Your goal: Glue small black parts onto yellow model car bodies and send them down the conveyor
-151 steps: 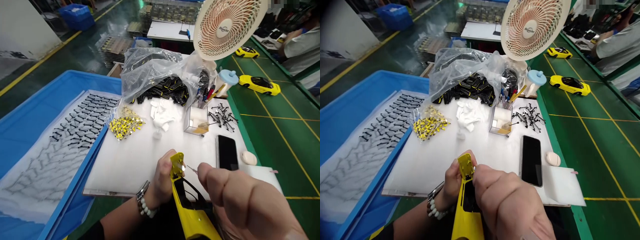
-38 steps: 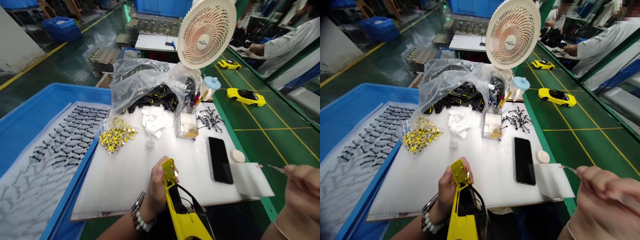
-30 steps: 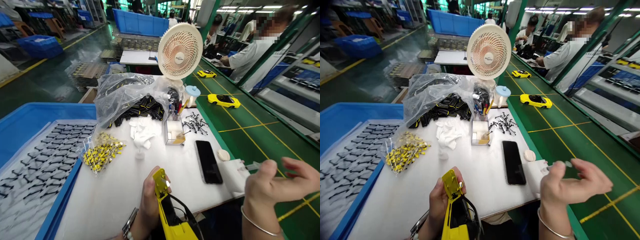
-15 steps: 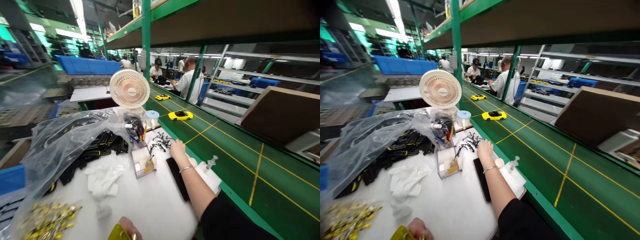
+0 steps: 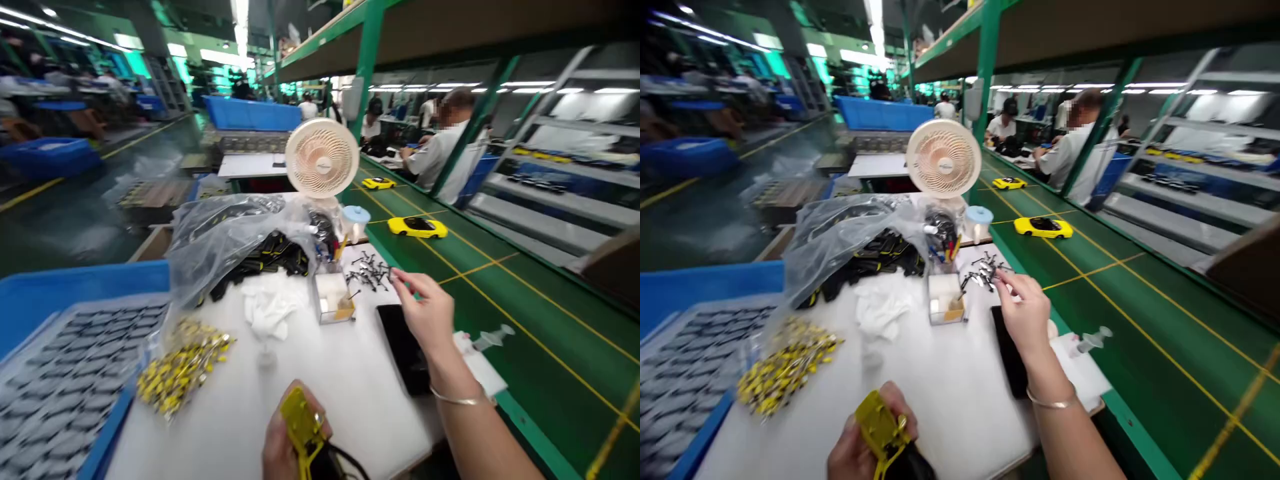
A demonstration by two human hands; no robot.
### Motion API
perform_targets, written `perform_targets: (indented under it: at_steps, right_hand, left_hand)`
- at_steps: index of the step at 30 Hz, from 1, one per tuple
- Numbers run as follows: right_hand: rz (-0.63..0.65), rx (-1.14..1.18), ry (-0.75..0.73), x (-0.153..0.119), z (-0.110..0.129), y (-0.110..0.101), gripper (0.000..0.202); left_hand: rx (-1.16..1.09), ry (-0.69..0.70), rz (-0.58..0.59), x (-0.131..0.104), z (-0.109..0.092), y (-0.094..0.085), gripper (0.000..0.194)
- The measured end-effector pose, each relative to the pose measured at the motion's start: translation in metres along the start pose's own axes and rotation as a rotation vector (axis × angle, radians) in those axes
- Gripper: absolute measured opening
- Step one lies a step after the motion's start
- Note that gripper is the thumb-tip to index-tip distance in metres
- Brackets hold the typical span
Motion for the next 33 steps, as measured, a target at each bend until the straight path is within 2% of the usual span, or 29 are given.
perform_targets:
  at_steps: [2, 5, 7, 9, 11, 14, 17, 24, 27, 33]
  right_hand:
    - [0.059, 0.183, -0.074, -0.017, 0.027, -0.015, 0.027]
    - [0.367, 0.480, -0.154, -0.050, 0.066, -0.019, 0.047]
    - [0.483, 0.601, -0.147, -0.070, 0.083, -0.021, 0.043]
    - [0.461, 0.690, -0.111, -0.085, 0.091, -0.024, 0.037]
    - [0.455, 0.739, -0.033, -0.096, 0.094, -0.020, 0.041]
    - [0.584, 0.699, 0.051, -0.109, 0.099, -0.002, 0.039]
    - [0.666, 0.620, 0.041, -0.113, 0.104, 0.008, 0.022]
    - [0.619, 0.570, 0.047, -0.114, 0.106, 0.009, 0.017]
    - [0.618, 0.544, 0.040, -0.115, 0.106, 0.008, 0.017]
    - [0.663, 0.422, -0.013, -0.112, 0.111, 0.008, 0.015]
  left_hand:
    - [0.023, 0.046, -0.042, -0.001, 0.002, 0.001, 0.047]
    - [0.134, 0.162, -0.105, -0.003, -0.002, -0.001, 0.054]
    - [0.190, 0.192, -0.099, -0.004, -0.003, 0.000, 0.054]
    - [0.236, 0.220, -0.066, -0.006, -0.006, 0.004, 0.054]
    - [0.280, 0.245, -0.045, -0.007, -0.009, 0.006, 0.054]
    - [0.316, 0.281, -0.011, -0.006, -0.010, 0.007, 0.052]
    - [0.322, 0.304, 0.014, -0.004, -0.006, 0.005, 0.049]
    - [0.325, 0.304, -0.021, -0.003, 0.000, 0.000, 0.047]
    - [0.325, 0.302, -0.016, -0.004, -0.004, 0.002, 0.047]
    - [0.477, 0.381, -0.018, -0.007, -0.019, 0.002, 0.045]
Point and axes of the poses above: each hand's wrist, its own x-axis towards the middle knuckle, its own y-axis out of the palm, z = x × y, the point moved 8 cm from there along x, towards the middle knuckle, and after that the axes turned 11 degrees about y, right-handed, at the moved point
